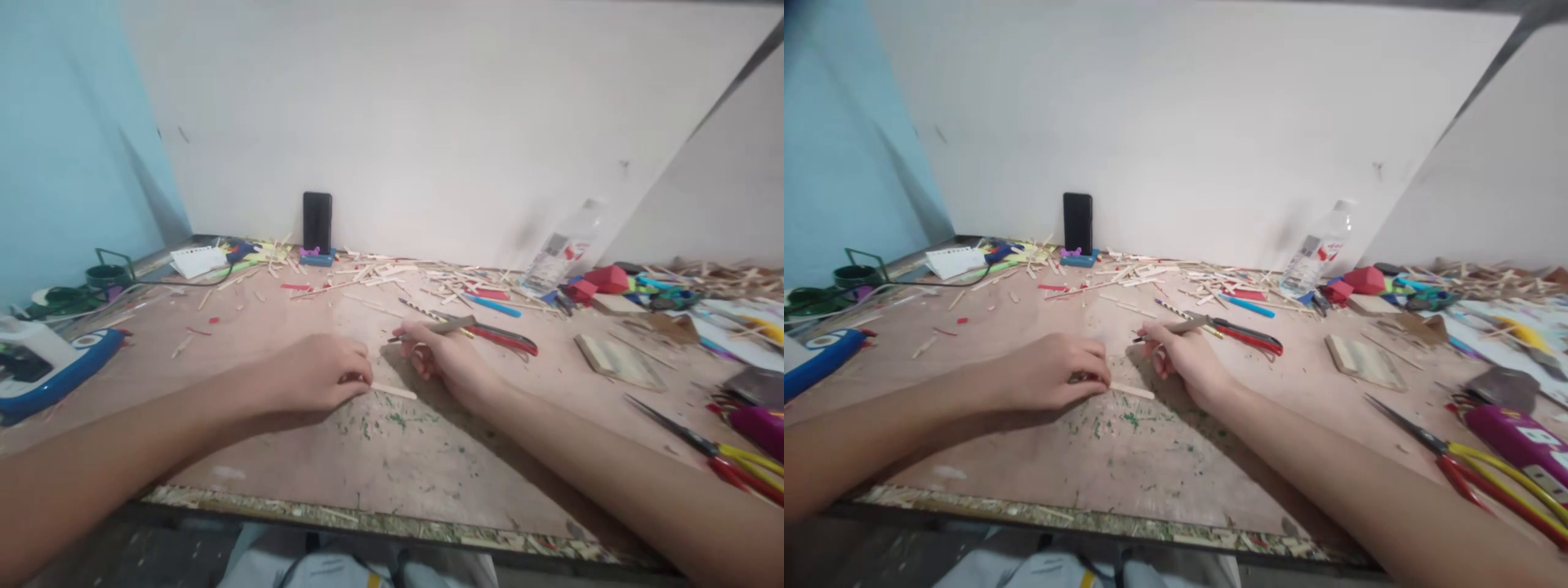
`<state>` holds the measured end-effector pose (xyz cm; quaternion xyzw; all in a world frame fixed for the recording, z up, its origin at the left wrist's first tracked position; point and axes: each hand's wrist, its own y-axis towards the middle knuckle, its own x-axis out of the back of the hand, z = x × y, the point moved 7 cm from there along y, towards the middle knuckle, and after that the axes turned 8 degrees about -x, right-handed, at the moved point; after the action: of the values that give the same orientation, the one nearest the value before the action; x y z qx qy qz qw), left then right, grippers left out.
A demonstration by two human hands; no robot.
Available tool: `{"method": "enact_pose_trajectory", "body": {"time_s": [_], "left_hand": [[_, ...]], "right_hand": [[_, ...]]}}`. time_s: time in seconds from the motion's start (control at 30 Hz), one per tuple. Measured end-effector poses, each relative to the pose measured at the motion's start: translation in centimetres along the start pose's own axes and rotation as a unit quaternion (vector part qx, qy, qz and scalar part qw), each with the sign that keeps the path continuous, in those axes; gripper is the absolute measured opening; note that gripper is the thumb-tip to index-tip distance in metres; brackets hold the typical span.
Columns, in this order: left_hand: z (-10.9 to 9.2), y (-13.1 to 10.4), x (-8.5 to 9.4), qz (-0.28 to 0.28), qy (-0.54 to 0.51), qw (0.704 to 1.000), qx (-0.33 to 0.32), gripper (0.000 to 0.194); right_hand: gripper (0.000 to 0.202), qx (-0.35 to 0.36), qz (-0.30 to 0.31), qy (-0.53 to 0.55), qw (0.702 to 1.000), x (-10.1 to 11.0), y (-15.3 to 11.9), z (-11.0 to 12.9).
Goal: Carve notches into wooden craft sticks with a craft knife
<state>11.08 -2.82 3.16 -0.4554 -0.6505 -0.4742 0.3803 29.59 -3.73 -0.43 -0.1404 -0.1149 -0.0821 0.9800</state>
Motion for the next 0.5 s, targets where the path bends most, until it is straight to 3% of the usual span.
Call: {"method": "enact_pose_trajectory", "body": {"time_s": [0.2, 0.5], "left_hand": [[1.16, -0.47, 0.24, -0.029, -0.045, 0.998, 0.023, 0.018], [1.26, -0.54, -0.41, -0.019, -0.019, 1.0, 0.014, 0.018]], "right_hand": [[0.039, 0.004, 0.008, 0.022, 1.0, 0.28, -0.09, -0.21], [0.039, 0.006, 0.019, 0.017, 1.0, -0.08, -0.25, -0.25]]}}
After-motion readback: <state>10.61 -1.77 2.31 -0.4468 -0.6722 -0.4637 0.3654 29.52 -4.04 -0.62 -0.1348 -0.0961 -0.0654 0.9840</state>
